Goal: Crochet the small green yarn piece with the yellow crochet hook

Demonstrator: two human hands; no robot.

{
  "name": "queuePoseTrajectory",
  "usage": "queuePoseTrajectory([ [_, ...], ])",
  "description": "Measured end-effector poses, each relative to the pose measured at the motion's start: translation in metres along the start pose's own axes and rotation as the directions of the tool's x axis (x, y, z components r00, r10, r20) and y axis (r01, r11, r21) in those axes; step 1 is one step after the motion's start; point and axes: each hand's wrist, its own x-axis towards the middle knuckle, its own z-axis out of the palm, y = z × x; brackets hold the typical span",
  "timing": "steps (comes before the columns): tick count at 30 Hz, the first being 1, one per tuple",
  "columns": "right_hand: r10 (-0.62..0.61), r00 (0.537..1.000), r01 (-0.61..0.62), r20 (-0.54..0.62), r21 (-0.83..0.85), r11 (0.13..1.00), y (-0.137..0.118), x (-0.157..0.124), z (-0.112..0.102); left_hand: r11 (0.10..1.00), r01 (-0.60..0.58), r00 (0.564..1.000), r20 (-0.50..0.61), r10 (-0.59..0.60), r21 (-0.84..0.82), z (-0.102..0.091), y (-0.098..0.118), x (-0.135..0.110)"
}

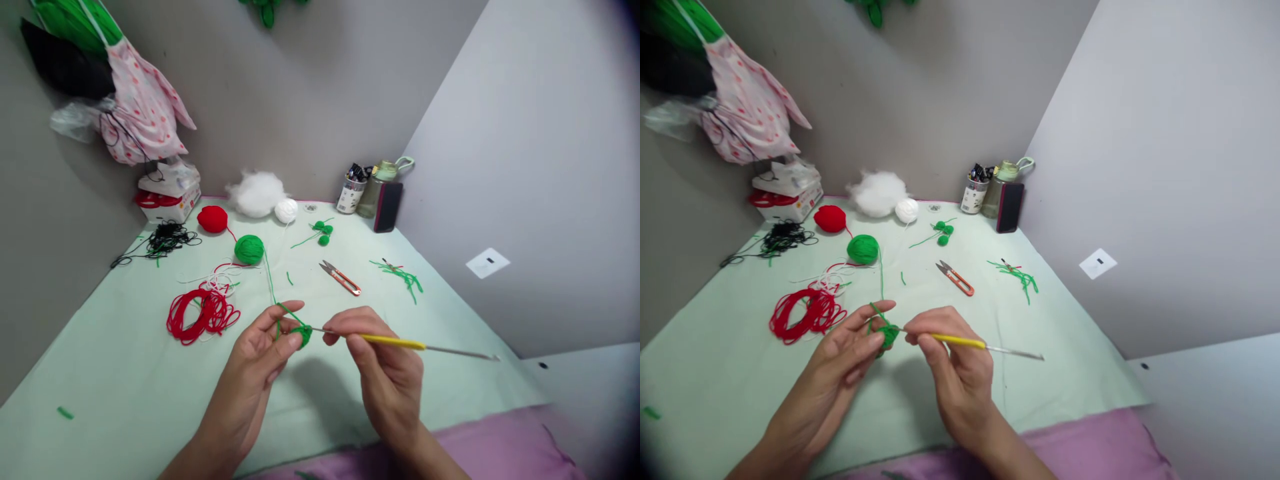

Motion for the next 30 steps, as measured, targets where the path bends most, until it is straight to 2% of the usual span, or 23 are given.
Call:
queuePoseTrajectory([
  [2,0.084,0.996,-0.082,-0.016,0.092,0.992,0.002,0.001,0.002,1.000,0.012,1.000,0.013,-0.012,0.017,0.001,0.001,-0.001],
  [5,0.186,0.982,-0.187,0.021,0.168,0.968,0.008,0.002,0.003,0.999,0.033,0.999,0.043,-0.033,0.002,0.003,0.000,-0.004],
  [9,0.256,0.966,-0.255,0.030,0.255,0.933,0.014,0.003,0.004,0.998,0.051,0.994,0.097,-0.047,-0.039,0.002,-0.001,-0.004],
  [12,0.335,0.942,-0.320,0.027,0.370,0.872,0.015,0.004,0.004,1.000,0.017,0.996,0.085,-0.016,-0.014,0.000,0.000,-0.003],
  [15,0.382,0.922,-0.374,0.061,0.390,0.842,0.012,0.002,0.002,0.999,-0.031,0.996,0.087,0.029,0.027,-0.003,-0.002,0.000],
  [18,0.307,0.950,-0.310,0.053,0.254,0.916,0.008,-0.001,0.000,0.992,-0.079,0.994,0.081,0.072,0.097,-0.007,-0.006,0.000],
  [21,0.132,0.987,-0.137,0.091,0.052,0.989,0.005,-0.005,-0.002,0.967,-0.147,0.989,0.036,0.143,0.206,-0.011,-0.011,-0.001],
  [24,-0.028,0.990,0.033,0.139,-0.030,0.999,0.005,-0.008,-0.003,0.937,-0.176,0.983,0.011,0.182,0.301,-0.014,-0.013,-0.001],
  [27,-0.050,0.990,0.053,0.134,-0.025,0.998,0.005,-0.008,-0.002,0.923,-0.180,0.983,0.027,0.182,0.340,-0.014,-0.012,0.000],
  [30,0.009,0.993,-0.010,0.121,0.009,1.000,0.005,-0.007,-0.003,0.913,-0.200,0.979,0.025,0.205,0.356,-0.013,-0.010,0.000],
])
